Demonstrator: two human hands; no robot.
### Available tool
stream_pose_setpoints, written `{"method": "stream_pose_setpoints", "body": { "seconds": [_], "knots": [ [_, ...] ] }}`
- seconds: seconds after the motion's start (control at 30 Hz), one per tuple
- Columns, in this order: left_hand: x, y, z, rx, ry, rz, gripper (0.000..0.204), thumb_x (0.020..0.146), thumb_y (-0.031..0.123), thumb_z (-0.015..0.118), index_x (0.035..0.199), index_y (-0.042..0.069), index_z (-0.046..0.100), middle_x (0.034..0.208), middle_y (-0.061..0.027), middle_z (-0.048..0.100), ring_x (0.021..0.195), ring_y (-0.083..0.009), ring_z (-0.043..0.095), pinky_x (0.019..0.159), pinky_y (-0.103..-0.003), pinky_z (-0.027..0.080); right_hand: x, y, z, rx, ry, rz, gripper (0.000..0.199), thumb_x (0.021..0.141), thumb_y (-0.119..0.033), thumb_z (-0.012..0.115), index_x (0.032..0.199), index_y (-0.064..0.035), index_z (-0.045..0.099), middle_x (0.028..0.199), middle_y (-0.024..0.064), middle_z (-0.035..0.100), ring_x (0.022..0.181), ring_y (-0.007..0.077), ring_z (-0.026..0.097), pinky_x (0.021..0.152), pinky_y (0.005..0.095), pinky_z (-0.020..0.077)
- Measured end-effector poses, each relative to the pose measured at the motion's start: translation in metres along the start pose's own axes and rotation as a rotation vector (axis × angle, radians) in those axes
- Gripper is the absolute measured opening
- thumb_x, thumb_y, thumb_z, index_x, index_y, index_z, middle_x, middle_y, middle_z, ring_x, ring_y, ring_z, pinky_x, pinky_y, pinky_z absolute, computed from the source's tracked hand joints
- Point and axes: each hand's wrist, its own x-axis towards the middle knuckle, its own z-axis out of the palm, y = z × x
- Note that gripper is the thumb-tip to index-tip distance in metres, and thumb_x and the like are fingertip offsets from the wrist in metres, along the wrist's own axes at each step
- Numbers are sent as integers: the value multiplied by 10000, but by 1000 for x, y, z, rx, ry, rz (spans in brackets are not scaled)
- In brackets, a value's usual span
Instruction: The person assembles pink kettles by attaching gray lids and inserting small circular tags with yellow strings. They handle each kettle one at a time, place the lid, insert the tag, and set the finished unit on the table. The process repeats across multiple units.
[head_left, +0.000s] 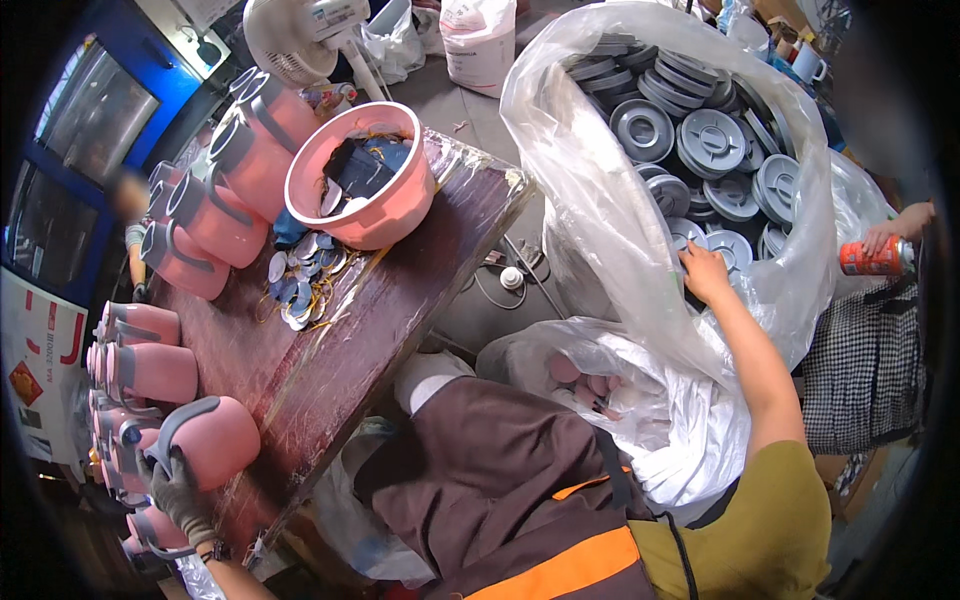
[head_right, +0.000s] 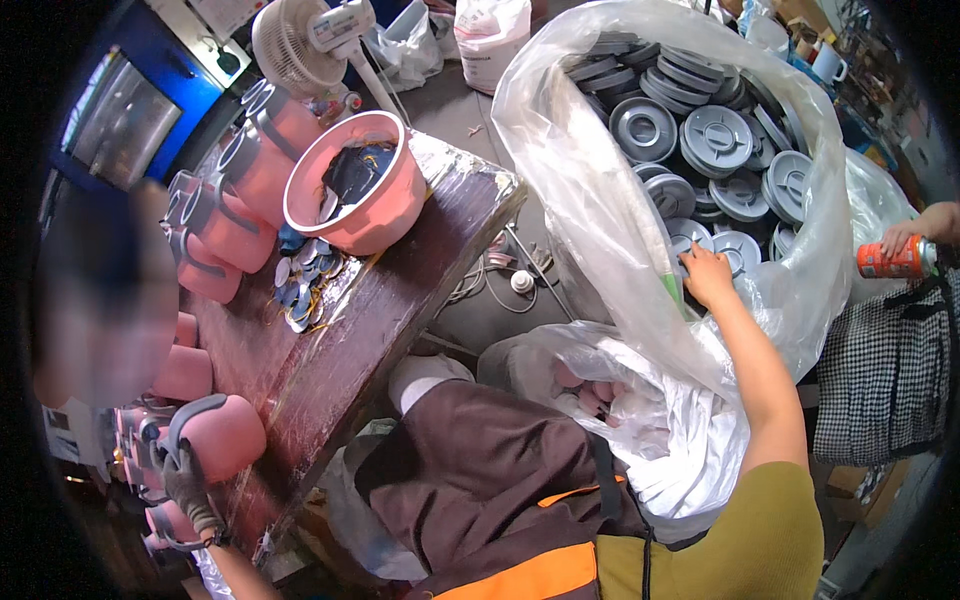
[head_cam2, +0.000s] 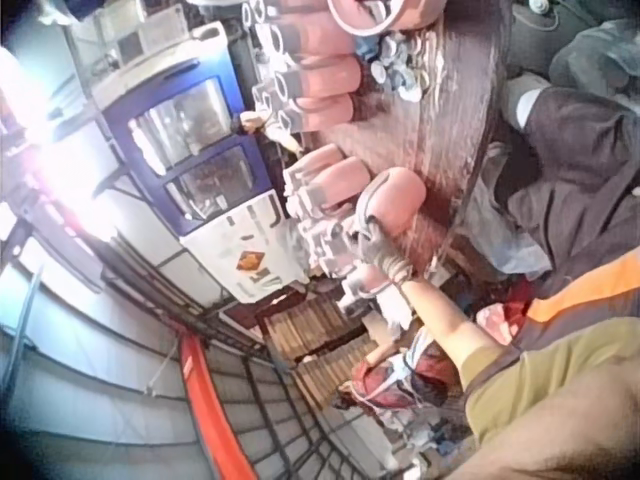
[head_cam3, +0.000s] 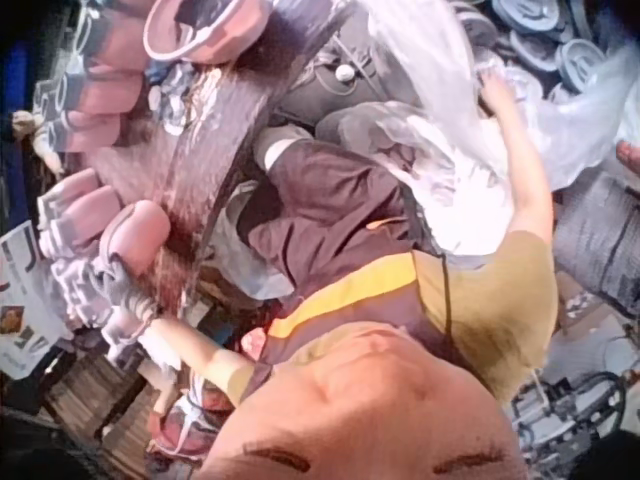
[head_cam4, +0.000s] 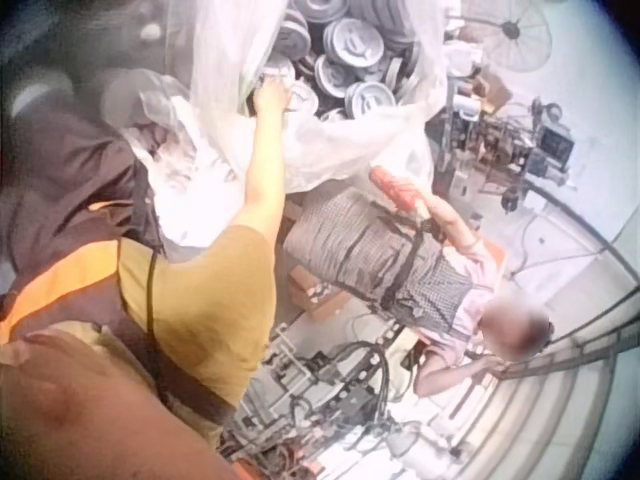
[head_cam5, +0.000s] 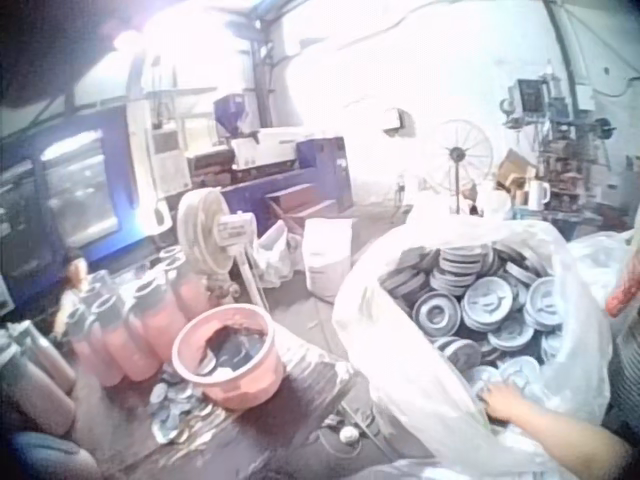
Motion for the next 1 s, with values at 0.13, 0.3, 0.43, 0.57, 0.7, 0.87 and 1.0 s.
{"method": "stream_pose_setpoints", "body": {
  "seconds": [0.13,0.3,0.43,0.57,0.7,0.87,1.0],
  "knots": [
    [-2,-1,-3,-56,73,62,477,898,350,573,987,-114,632,1357,-300,426,1207,-428,439,1039,-447,319,20,-6,-12,225,210,97,380,758,-281,680,1079,-77,658,1096,143,643,1052,303,577,886,434,433],
    [-60,-17,-21,-699,39,-107,454,949,370,529,1151,-34,577,1165,-198,592,1113,-318,543,919,-434,434,28,9,-47,1113,410,426,430,939,-349,563,1169,11,613,1111,103,648,999,169,589,904,293,432],
    [-119,89,2,-1600,-109,-610,536,927,443,547,1183,-28,537,1137,-123,613,1004,-236,600,875,-385,480,-21,-139,-147,1379,382,23,401,958,-283,567,1248,-6,567,1062,41,619,924,109,574,857,251,449],
    [-181,153,34,-2067,-291,-822,503,930,375,547,1252,-7,499,1187,-138,595,1063,-257,587,938,-412,470,-87,-318,-192,1648,78,-396,333,904,-253,644,1170,-55,622,1116,55,570,899,132,561,856,270,446],
    [-214,161,61,-2169,-237,-938,467,930,393,536,1223,30,549,1216,-118,598,1116,-259,567,989,-446,433,-125,-384,-193,1631,217,-632,357,905,-251,632,1162,-2,631,1153,128,528,1056,231,505,936,319,392],
    [-222,154,49,-2212,-270,-1129,421,927,376,552,1180,40,576,1139,-101,640,1050,-244,600,949,-429,461,-147,-390,-178,1610,194,-688,344,921,-242,603,1167,-2,631,1186,140,510,1088,250,496,961,335,374],
    [-221,154,50,-2239,-354,-1188,389,925,362,566,1151,47,594,1079,-92,662,1001,-239,619,915,-411,480,-155,-385,-173,1655,158,-719,334,922,-228,597,1169,-8,633,1208,146,498,1107,254,491,979,348,365]
  ]
}}
